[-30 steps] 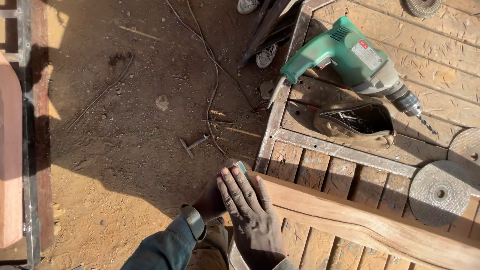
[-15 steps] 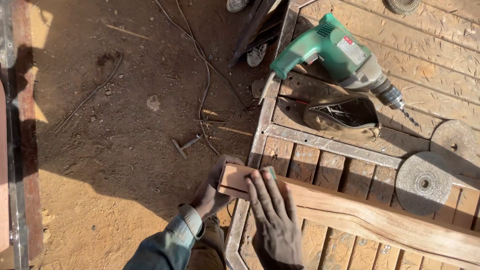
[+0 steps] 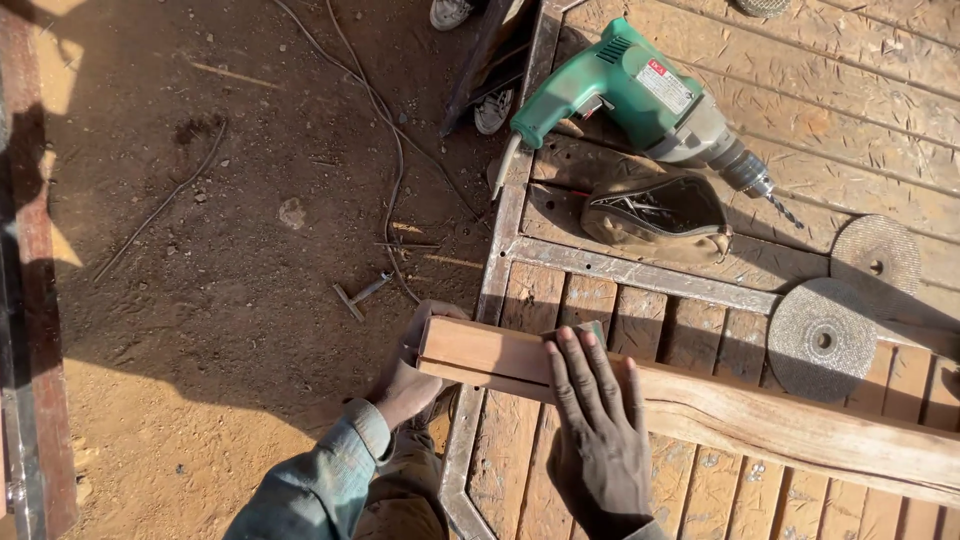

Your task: Sanding the surface and edges of a curved wooden plank by hand using sandpaper.

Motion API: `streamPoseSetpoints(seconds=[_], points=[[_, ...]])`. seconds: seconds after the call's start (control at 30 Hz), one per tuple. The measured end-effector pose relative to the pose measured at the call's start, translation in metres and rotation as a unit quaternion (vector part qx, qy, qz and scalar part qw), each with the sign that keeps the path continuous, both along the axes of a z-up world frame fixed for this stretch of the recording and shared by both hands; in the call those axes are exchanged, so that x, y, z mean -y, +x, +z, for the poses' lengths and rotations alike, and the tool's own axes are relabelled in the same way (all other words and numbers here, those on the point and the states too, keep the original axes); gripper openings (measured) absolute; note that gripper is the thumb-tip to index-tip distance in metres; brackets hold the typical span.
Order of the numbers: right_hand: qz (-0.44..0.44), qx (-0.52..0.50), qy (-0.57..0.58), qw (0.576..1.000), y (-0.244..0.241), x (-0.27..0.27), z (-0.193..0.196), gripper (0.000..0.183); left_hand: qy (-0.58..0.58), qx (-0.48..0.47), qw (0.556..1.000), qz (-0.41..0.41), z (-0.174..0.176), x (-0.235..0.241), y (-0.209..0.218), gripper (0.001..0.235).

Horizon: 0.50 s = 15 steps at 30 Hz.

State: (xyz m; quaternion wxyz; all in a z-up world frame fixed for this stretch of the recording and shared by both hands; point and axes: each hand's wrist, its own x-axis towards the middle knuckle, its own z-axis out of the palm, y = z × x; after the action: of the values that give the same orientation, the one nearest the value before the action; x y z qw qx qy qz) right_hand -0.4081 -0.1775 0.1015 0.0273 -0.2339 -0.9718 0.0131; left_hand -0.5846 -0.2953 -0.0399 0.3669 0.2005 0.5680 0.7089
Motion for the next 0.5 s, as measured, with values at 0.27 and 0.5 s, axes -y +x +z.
streamPoseSetpoints(seconds=[0.27,0.5], points=[[-0.135,-0.055,0.038,0.989,0.044,-0.014,-0.005,0.089,0.009,0.023,1.0,0.009,-0.006,-0.005,-0.003,0.017],[0.038,-0.042,0.003,0.998,-0.061,0.054,-0.031,0.07,0.199,0.828,0.524,0.012,-0.001,0.001,0.004,0.046]])
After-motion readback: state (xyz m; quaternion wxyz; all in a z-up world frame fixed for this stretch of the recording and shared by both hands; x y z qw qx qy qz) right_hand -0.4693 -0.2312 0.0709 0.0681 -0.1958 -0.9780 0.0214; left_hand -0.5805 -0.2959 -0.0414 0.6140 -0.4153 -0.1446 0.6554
